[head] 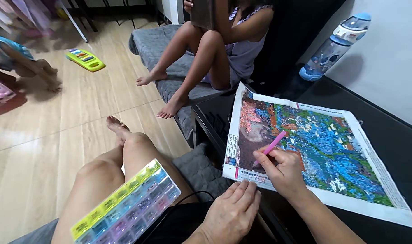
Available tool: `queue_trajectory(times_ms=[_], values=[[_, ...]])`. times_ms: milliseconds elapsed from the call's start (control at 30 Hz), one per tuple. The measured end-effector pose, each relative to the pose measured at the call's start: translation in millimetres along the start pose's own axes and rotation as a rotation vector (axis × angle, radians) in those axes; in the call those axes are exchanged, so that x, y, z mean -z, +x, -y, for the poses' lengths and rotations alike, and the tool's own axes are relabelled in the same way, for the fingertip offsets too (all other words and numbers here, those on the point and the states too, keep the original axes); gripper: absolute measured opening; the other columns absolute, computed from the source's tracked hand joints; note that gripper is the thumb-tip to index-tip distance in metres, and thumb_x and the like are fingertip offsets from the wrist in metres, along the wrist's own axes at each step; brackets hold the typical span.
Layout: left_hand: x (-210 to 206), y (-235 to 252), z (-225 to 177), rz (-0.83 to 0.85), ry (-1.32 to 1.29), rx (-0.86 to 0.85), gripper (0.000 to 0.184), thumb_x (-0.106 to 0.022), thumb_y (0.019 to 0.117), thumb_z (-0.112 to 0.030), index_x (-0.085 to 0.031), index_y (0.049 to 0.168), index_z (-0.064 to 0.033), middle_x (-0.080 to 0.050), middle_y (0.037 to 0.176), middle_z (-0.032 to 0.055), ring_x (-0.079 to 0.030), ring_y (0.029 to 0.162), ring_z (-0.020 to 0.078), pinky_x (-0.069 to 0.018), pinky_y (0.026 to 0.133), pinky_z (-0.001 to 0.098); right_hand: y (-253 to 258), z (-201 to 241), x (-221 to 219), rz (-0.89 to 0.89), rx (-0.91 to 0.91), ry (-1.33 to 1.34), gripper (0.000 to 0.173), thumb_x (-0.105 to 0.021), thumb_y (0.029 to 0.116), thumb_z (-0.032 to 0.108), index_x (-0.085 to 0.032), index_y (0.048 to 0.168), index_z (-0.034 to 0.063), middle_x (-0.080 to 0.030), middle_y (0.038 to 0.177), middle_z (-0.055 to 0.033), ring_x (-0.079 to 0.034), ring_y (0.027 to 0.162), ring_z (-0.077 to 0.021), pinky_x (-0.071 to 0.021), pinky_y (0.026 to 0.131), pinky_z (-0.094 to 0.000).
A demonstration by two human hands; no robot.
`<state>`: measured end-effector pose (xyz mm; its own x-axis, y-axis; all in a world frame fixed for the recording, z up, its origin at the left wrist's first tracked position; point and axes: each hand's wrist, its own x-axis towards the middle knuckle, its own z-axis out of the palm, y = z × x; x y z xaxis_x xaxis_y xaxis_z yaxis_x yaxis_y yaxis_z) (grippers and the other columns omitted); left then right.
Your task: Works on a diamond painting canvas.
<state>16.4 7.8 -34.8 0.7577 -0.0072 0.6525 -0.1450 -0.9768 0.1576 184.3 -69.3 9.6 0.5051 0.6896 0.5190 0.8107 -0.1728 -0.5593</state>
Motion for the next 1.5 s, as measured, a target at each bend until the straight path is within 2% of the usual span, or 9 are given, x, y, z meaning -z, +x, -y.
queue_trajectory(times_ms=[233,1167,1500], values=[[0,0,0,0.004,-0.003,0.000,0.028,-0.050,0.0984,0.000,-0.073,0.113,-0.0053,-0.074,0.119,0.0109,-0.071,0.112,0.0233,-0.0523,0.102,0.0318,-1,0,0,0.017,0.003,-0.030,0.034,-0.054,0.0970,0.028,-0.068,0.074,0.0080,-0.062,0.069,0.0027,-0.056,0.063,0.0012,-0.0457,0.060,-0.0151],[1,0,1,0.004,-0.001,-0.008,0.028,-0.050,0.0984,0.000,-0.073,0.112,-0.0056,-0.074,0.118,0.0112,-0.071,0.110,0.0234,-0.0532,0.100,0.0316,-3,1,1,0.023,0.024,0.005,0.032,-0.056,0.0960,0.026,-0.068,0.074,0.0068,-0.059,0.067,0.0041,-0.052,0.062,0.0051,-0.0421,0.058,-0.0103],[0,0,2,0.005,-0.003,-0.013,0.028,-0.050,0.0990,0.000,-0.073,0.113,-0.0056,-0.074,0.119,0.0110,-0.071,0.111,0.0233,-0.0527,0.101,0.0315,1,0,10,0.122,-0.204,0.206,0.015,-0.065,0.0912,0.018,-0.072,0.082,0.0082,-0.063,0.068,0.0071,-0.056,0.054,0.0061,-0.0483,0.051,-0.0111]])
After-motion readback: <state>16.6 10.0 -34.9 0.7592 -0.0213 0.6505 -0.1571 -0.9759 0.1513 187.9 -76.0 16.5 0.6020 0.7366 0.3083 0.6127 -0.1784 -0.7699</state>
